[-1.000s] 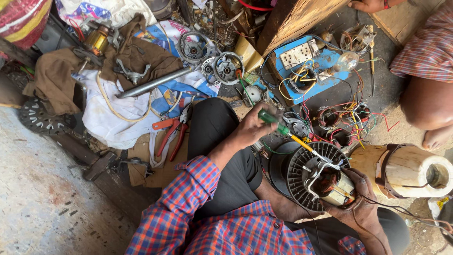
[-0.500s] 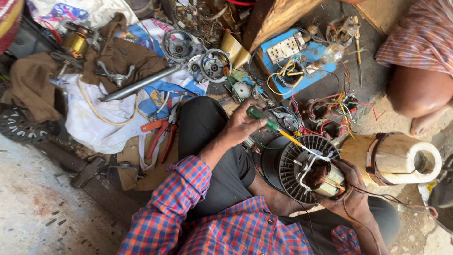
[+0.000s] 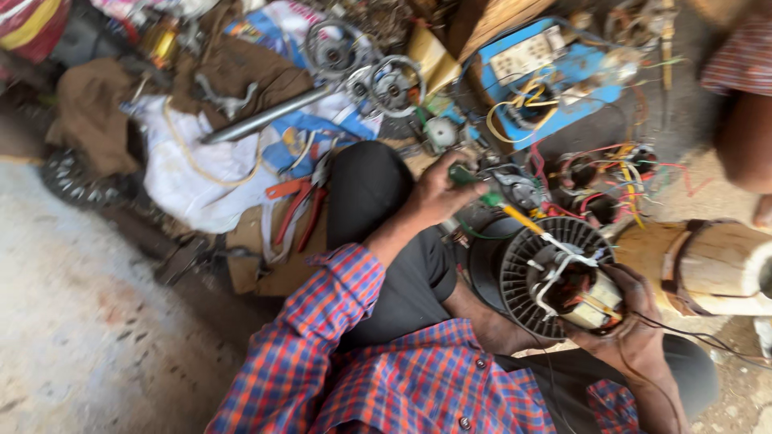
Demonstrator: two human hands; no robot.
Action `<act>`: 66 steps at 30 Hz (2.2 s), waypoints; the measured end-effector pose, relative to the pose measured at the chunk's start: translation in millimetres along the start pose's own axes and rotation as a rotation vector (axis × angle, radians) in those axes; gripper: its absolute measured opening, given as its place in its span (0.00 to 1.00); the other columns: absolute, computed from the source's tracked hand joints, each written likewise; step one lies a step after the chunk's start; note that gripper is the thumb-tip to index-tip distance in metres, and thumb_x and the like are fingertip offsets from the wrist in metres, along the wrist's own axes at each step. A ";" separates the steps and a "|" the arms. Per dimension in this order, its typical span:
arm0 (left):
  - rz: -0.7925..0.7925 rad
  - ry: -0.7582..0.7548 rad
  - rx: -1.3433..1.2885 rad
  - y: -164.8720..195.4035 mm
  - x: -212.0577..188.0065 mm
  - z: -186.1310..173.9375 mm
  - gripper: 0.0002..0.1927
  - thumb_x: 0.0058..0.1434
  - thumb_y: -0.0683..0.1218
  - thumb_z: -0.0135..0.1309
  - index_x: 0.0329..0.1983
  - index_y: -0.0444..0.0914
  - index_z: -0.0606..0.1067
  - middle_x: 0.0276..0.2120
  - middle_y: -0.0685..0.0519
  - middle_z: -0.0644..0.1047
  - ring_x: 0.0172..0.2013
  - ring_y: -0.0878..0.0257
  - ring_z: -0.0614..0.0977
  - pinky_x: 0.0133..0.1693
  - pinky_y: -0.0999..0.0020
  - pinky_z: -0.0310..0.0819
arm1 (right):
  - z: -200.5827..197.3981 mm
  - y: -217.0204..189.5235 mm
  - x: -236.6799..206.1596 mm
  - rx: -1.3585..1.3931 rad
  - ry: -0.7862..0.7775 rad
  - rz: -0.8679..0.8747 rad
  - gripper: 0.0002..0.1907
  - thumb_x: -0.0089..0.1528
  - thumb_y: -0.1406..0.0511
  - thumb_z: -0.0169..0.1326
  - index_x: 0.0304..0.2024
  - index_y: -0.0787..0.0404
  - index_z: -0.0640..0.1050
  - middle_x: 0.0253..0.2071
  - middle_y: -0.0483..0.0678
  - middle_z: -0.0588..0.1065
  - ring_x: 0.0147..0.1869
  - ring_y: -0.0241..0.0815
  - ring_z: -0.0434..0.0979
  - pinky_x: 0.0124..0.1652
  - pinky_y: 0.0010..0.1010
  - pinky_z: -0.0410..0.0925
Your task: The person sits on the ground repairing an electric motor. They use a screwdriver to unscrew and loosen parts on the motor mounted in a fan housing, remove the armature from the housing, and handle and arrange the motor's wires and components on the work surface.
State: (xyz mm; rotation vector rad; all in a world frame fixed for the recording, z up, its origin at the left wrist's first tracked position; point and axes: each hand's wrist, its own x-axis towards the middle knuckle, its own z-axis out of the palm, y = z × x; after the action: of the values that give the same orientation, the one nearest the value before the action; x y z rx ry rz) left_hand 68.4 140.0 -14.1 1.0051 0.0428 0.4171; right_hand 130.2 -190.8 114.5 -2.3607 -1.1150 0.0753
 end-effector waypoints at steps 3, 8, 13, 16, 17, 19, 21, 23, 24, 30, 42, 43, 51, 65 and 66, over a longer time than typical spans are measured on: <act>-0.036 -0.030 -0.039 0.5 -1.5 -0.7 0.15 0.68 0.38 0.57 0.55 0.39 0.68 0.45 0.54 0.77 0.46 0.63 0.82 0.41 0.68 0.84 | 1.8 -2.0 -0.3 -0.007 0.008 -0.002 0.50 0.36 0.59 0.73 0.59 0.66 0.70 0.56 0.60 0.72 0.58 0.56 0.76 0.56 0.40 0.72; -0.042 0.031 0.158 4.5 -4.0 -1.6 0.14 0.69 0.39 0.61 0.52 0.37 0.70 0.36 0.52 0.76 0.38 0.64 0.78 0.37 0.70 0.77 | 1.9 -3.9 -0.8 -0.034 -0.006 0.009 0.50 0.36 0.60 0.73 0.60 0.66 0.70 0.58 0.60 0.72 0.59 0.56 0.76 0.57 0.40 0.72; -0.135 0.096 0.353 5.9 -3.9 -0.5 0.14 0.68 0.41 0.61 0.50 0.38 0.69 0.31 0.48 0.75 0.26 0.63 0.77 0.26 0.70 0.70 | 2.4 -0.8 -1.5 0.034 -0.003 0.016 0.51 0.36 0.59 0.73 0.60 0.66 0.69 0.58 0.59 0.71 0.59 0.54 0.76 0.56 0.39 0.72; 0.040 -0.046 -0.133 4.0 -1.7 -0.5 0.17 0.70 0.41 0.56 0.57 0.41 0.65 0.49 0.52 0.74 0.46 0.66 0.79 0.43 0.70 0.80 | 3.7 1.2 -1.7 0.032 -0.006 0.020 0.52 0.35 0.59 0.73 0.60 0.66 0.69 0.58 0.59 0.71 0.59 0.53 0.75 0.56 0.39 0.71; 0.028 -0.038 -0.076 3.5 -1.0 -1.0 0.15 0.69 0.41 0.57 0.54 0.41 0.66 0.46 0.51 0.75 0.42 0.65 0.81 0.39 0.69 0.81 | 4.3 1.2 -1.8 0.024 -0.011 0.019 0.52 0.34 0.59 0.73 0.60 0.66 0.69 0.57 0.59 0.71 0.59 0.53 0.75 0.56 0.40 0.71; 0.012 -0.010 0.037 3.3 0.3 -2.7 0.13 0.68 0.42 0.59 0.49 0.39 0.67 0.38 0.49 0.75 0.33 0.63 0.85 0.29 0.68 0.84 | 5.6 0.4 -1.5 0.002 -0.008 0.002 0.52 0.34 0.59 0.73 0.60 0.66 0.69 0.57 0.59 0.71 0.59 0.53 0.74 0.56 0.40 0.70; -0.138 0.066 0.236 4.6 0.9 -4.6 0.12 0.71 0.43 0.60 0.50 0.37 0.68 0.34 0.44 0.75 0.27 0.62 0.76 0.27 0.67 0.72 | 6.1 -1.8 -1.1 0.000 -0.015 0.010 0.52 0.34 0.59 0.73 0.59 0.66 0.69 0.57 0.58 0.71 0.59 0.53 0.74 0.56 0.39 0.70; -0.160 0.060 0.189 6.7 1.0 -6.0 0.14 0.69 0.44 0.60 0.51 0.37 0.68 0.35 0.46 0.75 0.29 0.64 0.75 0.30 0.68 0.72 | 6.1 -4.9 -0.4 0.016 -0.031 0.048 0.51 0.34 0.59 0.73 0.59 0.65 0.70 0.57 0.58 0.70 0.59 0.52 0.74 0.56 0.39 0.70; -0.103 0.015 0.046 8.1 0.9 -6.6 0.17 0.65 0.44 0.61 0.52 0.38 0.67 0.37 0.50 0.75 0.34 0.66 0.79 0.35 0.68 0.78 | 5.9 -6.3 0.4 -0.003 -0.030 0.037 0.52 0.34 0.59 0.73 0.59 0.65 0.70 0.57 0.58 0.70 0.59 0.52 0.74 0.56 0.39 0.70; -0.045 0.021 0.095 12.1 2.4 -4.0 0.19 0.65 0.48 0.64 0.51 0.40 0.68 0.38 0.54 0.78 0.36 0.68 0.82 0.37 0.71 0.83 | 2.2 -10.8 2.1 -0.024 -0.036 0.053 0.51 0.33 0.60 0.73 0.59 0.65 0.70 0.56 0.57 0.71 0.57 0.52 0.75 0.55 0.39 0.71; -0.104 0.003 -0.004 3.6 3.3 1.9 0.15 0.68 0.45 0.61 0.53 0.38 0.69 0.43 0.53 0.76 0.37 0.66 0.81 0.36 0.68 0.81 | -3.8 1.2 0.3 0.004 -0.024 0.005 0.51 0.34 0.60 0.73 0.59 0.66 0.69 0.56 0.60 0.71 0.57 0.57 0.75 0.54 0.41 0.71; -0.040 -0.039 -0.155 2.6 2.9 2.8 0.16 0.69 0.45 0.61 0.54 0.38 0.69 0.45 0.55 0.75 0.42 0.68 0.82 0.42 0.68 0.83 | -4.4 2.2 0.0 0.000 -0.022 -0.001 0.52 0.34 0.59 0.73 0.59 0.66 0.69 0.56 0.60 0.71 0.58 0.58 0.75 0.55 0.42 0.70; -0.206 0.084 -0.042 -3.6 -13.3 8.0 0.19 0.67 0.40 0.61 0.56 0.38 0.66 0.41 0.55 0.75 0.39 0.63 0.82 0.40 0.62 0.84 | -14.6 14.2 -13.1 -0.037 -0.041 0.047 0.49 0.40 0.55 0.73 0.60 0.66 0.72 0.57 0.61 0.72 0.61 0.60 0.75 0.60 0.44 0.69; -0.132 -0.028 -0.022 -5.4 -26.1 -1.4 0.12 0.76 0.37 0.57 0.54 0.38 0.66 0.41 0.49 0.78 0.38 0.60 0.83 0.37 0.65 0.83 | -17.8 28.5 -24.6 0.091 -0.092 -0.010 0.51 0.44 0.52 0.75 0.65 0.68 0.70 0.62 0.63 0.69 0.66 0.61 0.73 0.64 0.45 0.70; -0.096 -0.058 -0.036 -5.7 -26.0 -2.0 0.10 0.79 0.38 0.56 0.54 0.37 0.66 0.42 0.48 0.79 0.41 0.60 0.84 0.41 0.65 0.84 | -17.1 29.2 -25.1 0.100 -0.083 -0.010 0.51 0.45 0.52 0.75 0.65 0.68 0.70 0.63 0.63 0.69 0.66 0.60 0.74 0.64 0.45 0.70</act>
State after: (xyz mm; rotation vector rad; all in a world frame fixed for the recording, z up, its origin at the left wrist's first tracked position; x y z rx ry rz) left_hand 45.8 129.6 -24.0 0.9754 0.0312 0.2994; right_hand 138.7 -232.0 111.0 -2.2817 -1.1346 0.2220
